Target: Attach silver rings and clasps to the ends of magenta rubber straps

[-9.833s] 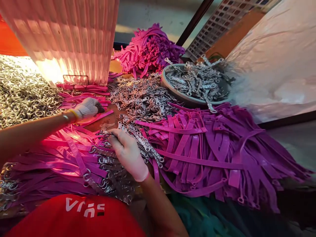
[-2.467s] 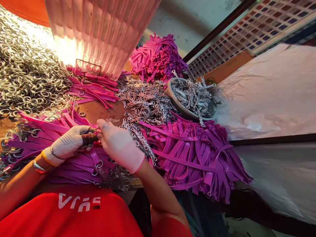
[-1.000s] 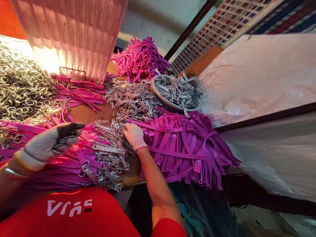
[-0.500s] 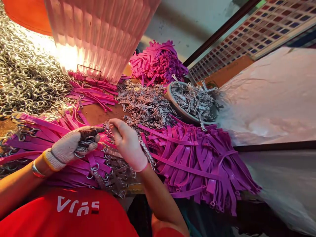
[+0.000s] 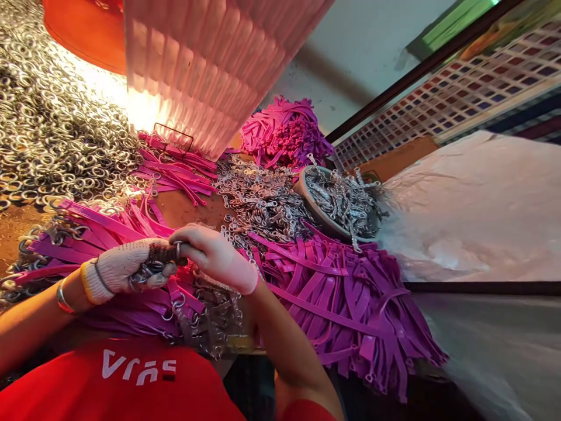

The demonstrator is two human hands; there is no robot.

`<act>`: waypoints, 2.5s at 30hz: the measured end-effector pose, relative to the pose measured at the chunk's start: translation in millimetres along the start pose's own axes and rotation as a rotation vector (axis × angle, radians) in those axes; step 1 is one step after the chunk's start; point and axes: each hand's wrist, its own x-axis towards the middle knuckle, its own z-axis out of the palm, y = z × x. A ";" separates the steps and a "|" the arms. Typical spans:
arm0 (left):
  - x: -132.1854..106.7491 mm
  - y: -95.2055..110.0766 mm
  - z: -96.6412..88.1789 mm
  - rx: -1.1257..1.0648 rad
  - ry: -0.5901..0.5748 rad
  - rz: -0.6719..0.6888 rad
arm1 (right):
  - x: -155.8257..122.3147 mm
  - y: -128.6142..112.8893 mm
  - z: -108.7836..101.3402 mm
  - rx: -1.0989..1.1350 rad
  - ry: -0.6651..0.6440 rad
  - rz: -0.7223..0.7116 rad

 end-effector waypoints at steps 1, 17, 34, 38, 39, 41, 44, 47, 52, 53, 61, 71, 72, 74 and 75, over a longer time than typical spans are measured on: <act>0.5 -0.3 -1.6 -0.018 0.003 -0.020 | -1.5 -0.5 0.6 -0.042 0.037 0.048; 11.4 -2.6 13.5 0.177 0.152 0.262 | -16.6 -11.1 25.1 -0.055 0.160 0.427; -3.0 25.8 6.8 -0.421 0.237 0.092 | 93.1 141.7 43.4 -0.523 -0.025 0.692; -0.4 19.2 8.9 -0.234 0.217 0.132 | 100.5 140.3 48.0 -0.506 -0.018 0.749; -1.3 17.2 7.9 -0.175 0.214 0.159 | 101.9 139.3 45.3 -0.490 -0.004 0.758; -5.7 14.1 4.1 -0.046 0.229 0.244 | 101.1 132.4 37.1 -0.435 0.021 0.753; -16.0 14.4 -2.0 0.219 0.320 0.421 | 86.4 103.7 21.9 -0.305 0.012 0.691; -23.1 20.3 -4.1 0.563 0.422 0.682 | 57.2 56.8 5.8 -0.052 -0.053 0.597; -18.9 21.6 -3.4 0.845 0.284 0.871 | 11.0 -11.9 -10.3 0.508 -0.042 0.454; -18.5 19.6 -3.5 0.865 0.263 0.841 | 4.3 -19.0 -10.3 0.486 0.002 0.441; -38.8 8.5 -3.6 0.594 0.265 0.368 | -30.9 -31.8 20.3 0.014 0.287 0.350; -36.5 5.0 -2.3 0.482 0.209 0.311 | -17.5 -40.0 39.4 -0.509 0.145 0.260; -36.2 5.6 -2.1 0.512 0.214 0.317 | -16.1 -41.9 39.2 -0.591 0.113 0.270; -36.0 7.6 -2.7 0.605 0.207 0.325 | -13.4 -46.7 39.6 -0.760 0.056 0.293; -35.9 9.0 -3.3 0.666 0.197 0.329 | -12.0 -49.1 39.9 -0.826 0.029 0.303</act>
